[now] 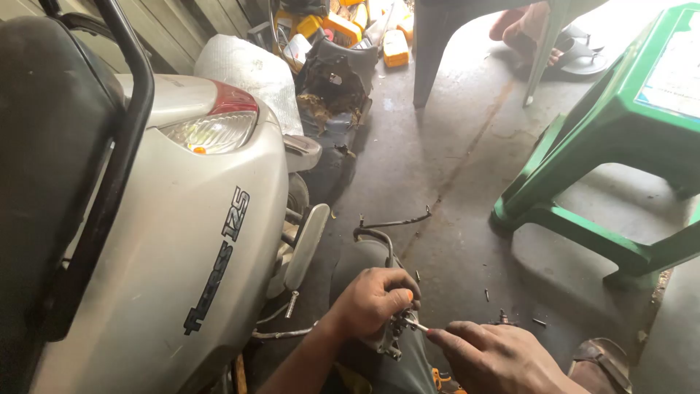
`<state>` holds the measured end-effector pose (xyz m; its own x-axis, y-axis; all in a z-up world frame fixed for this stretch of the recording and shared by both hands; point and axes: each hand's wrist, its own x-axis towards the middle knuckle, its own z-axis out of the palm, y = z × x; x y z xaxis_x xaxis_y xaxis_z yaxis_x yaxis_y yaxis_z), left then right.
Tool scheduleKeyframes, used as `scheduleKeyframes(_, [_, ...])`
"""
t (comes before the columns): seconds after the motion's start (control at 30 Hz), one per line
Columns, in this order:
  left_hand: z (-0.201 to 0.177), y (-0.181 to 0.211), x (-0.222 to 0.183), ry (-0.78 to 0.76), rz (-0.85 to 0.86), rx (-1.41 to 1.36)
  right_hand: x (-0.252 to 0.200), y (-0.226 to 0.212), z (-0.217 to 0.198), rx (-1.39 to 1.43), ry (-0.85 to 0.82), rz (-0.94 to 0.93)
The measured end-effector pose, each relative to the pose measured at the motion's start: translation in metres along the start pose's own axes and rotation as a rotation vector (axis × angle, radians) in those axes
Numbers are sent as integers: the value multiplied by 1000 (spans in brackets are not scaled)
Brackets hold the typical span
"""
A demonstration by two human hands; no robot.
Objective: The recorder is disassembling and cleaning a motorcycle starter motor.
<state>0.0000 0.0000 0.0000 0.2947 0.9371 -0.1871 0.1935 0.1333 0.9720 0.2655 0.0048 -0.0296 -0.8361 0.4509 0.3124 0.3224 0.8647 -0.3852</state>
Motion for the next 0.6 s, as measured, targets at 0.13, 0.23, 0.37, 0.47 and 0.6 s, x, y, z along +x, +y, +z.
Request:
scheduleKeyframes(0.13, [-1,6,-2,-4,43,46,-10,9,20,-26,28,13])
scheduleKeyframes(0.23, [-3,8,-2,-4,43,76,-12,16,31,-34,175,-68])
scheduleKeyframes(0.37, [-7,9,-3,-3,22,73,-10,20,33,-73,219,-143])
scheduleKeyframes(0.47, [-9,7,-2,-6,10,57,-15,27,45,-97,162,-127])
scheduleKeyframes(0.6, [-14,6,0,-8,17,31,-17,28,58,-121,111,-21])
